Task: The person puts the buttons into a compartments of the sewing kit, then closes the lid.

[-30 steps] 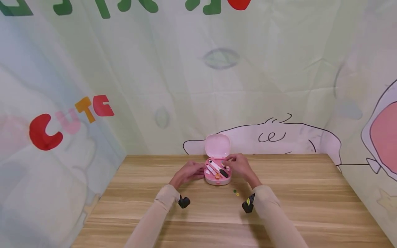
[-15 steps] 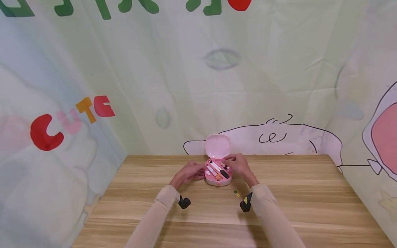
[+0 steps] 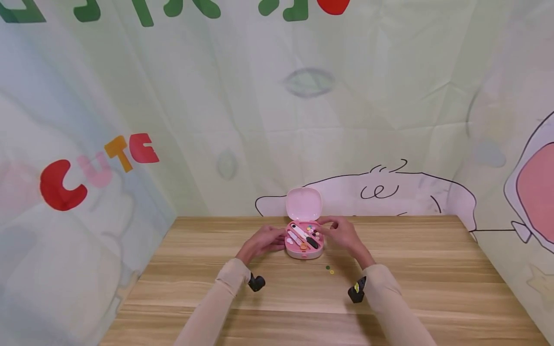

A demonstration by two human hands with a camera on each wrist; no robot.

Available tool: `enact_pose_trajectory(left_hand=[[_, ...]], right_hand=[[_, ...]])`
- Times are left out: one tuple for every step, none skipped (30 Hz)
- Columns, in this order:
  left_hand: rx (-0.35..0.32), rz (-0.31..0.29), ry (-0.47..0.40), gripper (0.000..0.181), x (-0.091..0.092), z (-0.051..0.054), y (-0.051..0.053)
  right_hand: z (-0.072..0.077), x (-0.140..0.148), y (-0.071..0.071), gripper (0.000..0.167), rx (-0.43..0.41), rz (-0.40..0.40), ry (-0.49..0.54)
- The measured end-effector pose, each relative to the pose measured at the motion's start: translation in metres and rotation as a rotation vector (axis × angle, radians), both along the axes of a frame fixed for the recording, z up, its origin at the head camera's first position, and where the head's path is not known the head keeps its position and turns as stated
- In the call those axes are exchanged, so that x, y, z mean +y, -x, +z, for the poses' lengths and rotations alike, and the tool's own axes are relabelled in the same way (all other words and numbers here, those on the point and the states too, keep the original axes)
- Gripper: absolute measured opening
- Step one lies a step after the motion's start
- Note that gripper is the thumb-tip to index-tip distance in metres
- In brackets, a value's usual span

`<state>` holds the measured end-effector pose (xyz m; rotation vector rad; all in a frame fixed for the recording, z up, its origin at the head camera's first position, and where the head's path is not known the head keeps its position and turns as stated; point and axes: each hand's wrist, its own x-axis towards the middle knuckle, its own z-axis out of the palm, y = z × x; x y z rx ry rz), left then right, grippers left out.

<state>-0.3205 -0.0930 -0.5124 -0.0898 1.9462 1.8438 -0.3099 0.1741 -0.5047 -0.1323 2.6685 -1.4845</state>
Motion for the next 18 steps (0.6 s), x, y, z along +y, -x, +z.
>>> enact_pose_trajectory(left_hand=[[0.0, 0.0, -0.002, 0.025, 0.001, 0.0, 0.0], [0.0, -0.001, 0.001, 0.025, 0.001, 0.0, 0.0], [-0.001, 0.0, 0.002, 0.025, 0.001, 0.0, 0.0], [-0.002, 0.0, 0.004, 0.025, 0.001, 0.001, 0.0], [-0.003, 0.001, 0.006, 0.025, 0.001, 0.001, -0.001], [-0.003, 0.0, 0.008, 0.025, 0.001, 0.001, -0.001], [-0.003, 0.0, 0.007, 0.025, 0.0, 0.001, -0.001], [-0.005, 0.001, 0.004, 0.024, 0.0, 0.001, -0.001], [-0.003, 0.001, 0.005, 0.024, 0.0, 0.002, -0.001], [-0.002, 0.0, 0.003, 0.024, 0.0, 0.002, -0.001], [-0.003, 0.0, 0.002, 0.024, 0.0, 0.001, -0.001], [-0.003, 0.001, 0.0, 0.024, 0.0, 0.001, -0.001], [0.002, 0.002, -0.001, 0.024, 0.0, 0.001, -0.001], [0.003, 0.001, -0.003, 0.024, 0.0, 0.001, -0.001], [0.006, -0.001, -0.004, 0.024, -0.001, 0.001, -0.001], [0.004, -0.002, -0.008, 0.024, 0.0, 0.001, -0.001], [0.006, -0.003, -0.008, 0.024, 0.0, 0.001, -0.001], [0.009, -0.005, -0.009, 0.025, 0.0, 0.002, -0.001]], right_hand=[[0.0, 0.003, -0.001, 0.031, 0.007, 0.011, -0.001], [0.0, 0.006, -0.002, 0.029, 0.014, 0.016, -0.004], [0.0, 0.008, -0.004, 0.029, 0.023, 0.024, -0.008], [0.0, 0.01, -0.005, 0.028, 0.031, 0.031, -0.015], [0.0, 0.012, -0.006, 0.027, 0.043, 0.045, -0.024], [0.0, 0.014, -0.007, 0.027, 0.051, 0.056, -0.038], [0.0, 0.015, -0.009, 0.026, 0.058, 0.063, -0.052], [0.001, 0.017, -0.01, 0.025, 0.066, 0.07, -0.065], [0.001, 0.018, -0.012, 0.024, 0.074, 0.083, -0.078], [0.001, 0.02, -0.013, 0.023, 0.078, 0.092, -0.092], [0.001, 0.021, -0.015, 0.023, 0.084, 0.103, -0.1], [0.001, 0.022, -0.017, 0.022, 0.083, 0.104, -0.103], [0.001, 0.023, -0.019, 0.021, 0.081, 0.106, -0.105], [0.002, 0.023, -0.022, 0.021, 0.078, 0.114, -0.107], [0.002, 0.024, -0.025, 0.02, 0.073, 0.121, -0.11], [0.002, 0.025, -0.028, 0.019, 0.067, 0.127, -0.112], [0.002, 0.026, -0.032, 0.018, 0.062, 0.136, -0.112], [0.002, 0.027, -0.035, 0.017, 0.053, 0.147, -0.111]])
